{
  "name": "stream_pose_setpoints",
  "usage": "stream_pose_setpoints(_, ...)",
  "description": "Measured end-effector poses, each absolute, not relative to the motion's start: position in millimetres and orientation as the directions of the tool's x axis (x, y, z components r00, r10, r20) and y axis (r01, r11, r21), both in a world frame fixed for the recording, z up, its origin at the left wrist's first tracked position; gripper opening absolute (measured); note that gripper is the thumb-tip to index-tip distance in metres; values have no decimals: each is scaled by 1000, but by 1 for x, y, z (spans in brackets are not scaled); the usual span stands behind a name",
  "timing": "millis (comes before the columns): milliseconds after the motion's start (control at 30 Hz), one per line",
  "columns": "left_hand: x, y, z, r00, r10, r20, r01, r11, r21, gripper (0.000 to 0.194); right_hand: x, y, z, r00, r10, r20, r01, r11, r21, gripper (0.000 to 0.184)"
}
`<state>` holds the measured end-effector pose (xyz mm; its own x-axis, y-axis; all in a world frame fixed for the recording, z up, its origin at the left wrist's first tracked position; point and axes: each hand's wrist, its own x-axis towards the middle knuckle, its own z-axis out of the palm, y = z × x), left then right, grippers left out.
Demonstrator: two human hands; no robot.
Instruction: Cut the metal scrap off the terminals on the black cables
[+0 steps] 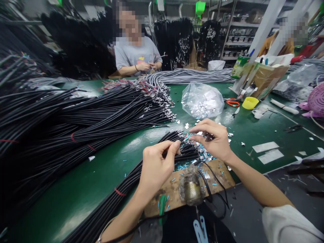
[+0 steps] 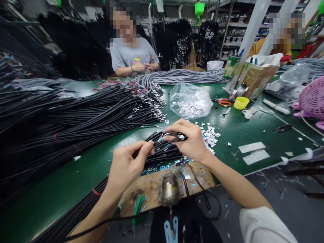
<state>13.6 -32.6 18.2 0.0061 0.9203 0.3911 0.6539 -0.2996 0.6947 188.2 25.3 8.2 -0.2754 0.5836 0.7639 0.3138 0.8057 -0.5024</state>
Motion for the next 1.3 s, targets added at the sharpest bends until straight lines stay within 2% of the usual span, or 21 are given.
stream_pose_setpoints(100, 13, -32, 17, 3, 922, 388, 632, -302, 714, 35, 187, 24, 6, -249, 568, 784, 298, 815, -496, 11)
stream_pose_setpoints(267, 13, -32, 15, -7, 935, 354, 604, -278, 747, 37, 186, 18, 0, -235, 362, 902, 402, 881, -248, 21)
stream_pose_setpoints(333, 13, -32, 14, -16, 936, 352, 607, -271, 747, 37, 185, 16, -1, -247, 315, 916, 405, 893, -198, 23)
stream_pose_setpoints(433, 15, -32, 14, -21, 923, 384, 629, -286, 723, 35, 184, 15, -3, -264, 296, 918, 379, 907, -184, 22)
stream_pose_setpoints(667, 14, -32, 14, 1, 880, 476, 691, -344, 635, 24, 186, 16, 3, -381, 420, 823, 372, 885, -279, 16)
stream_pose_setpoints(800, 7, -28, 16, 27, 875, 484, 693, -365, 622, 19, 183, 16, 7, -491, 525, 695, 251, 850, -464, 12)
stream_pose_setpoints(867, 6, -27, 16, 36, 883, 468, 689, -362, 629, 17, 184, 22, 6, -528, 565, 633, 247, 816, -522, 15)
stream_pose_setpoints(933, 7, -28, 14, 12, 884, 467, 683, -348, 642, 15, 191, 35, 4, -428, 628, 650, 336, 778, -531, 17)
stream_pose_setpoints(967, 8, -29, 13, -17, 882, 471, 674, -338, 657, 14, 196, 43, 4, -304, 664, 683, 385, 742, -550, 17)
stream_pose_setpoints(1067, 10, -30, 10, -106, 887, 450, 589, -308, 747, 14, 209, 61, 5, 164, 738, 655, 315, 590, -744, 8)
stream_pose_setpoints(1100, 11, -30, 10, -121, 895, 430, 548, -301, 780, 14, 210, 62, 6, 199, 757, 623, 296, 559, -774, 11)
stream_pose_setpoints(1167, 11, -29, 10, -121, 912, 391, 481, -290, 827, 15, 206, 55, 10, 26, 814, 580, 302, 547, -781, 25)
stream_pose_setpoints(1233, 11, -29, 10, -124, 917, 380, 454, -289, 843, 15, 195, 40, 11, -195, 776, 599, 287, 629, -722, 16)
stream_pose_setpoints(1300, 12, -28, 10, -135, 909, 393, 454, -296, 840, 15, 185, 27, 11, -278, 726, 629, 233, 686, -689, 11)
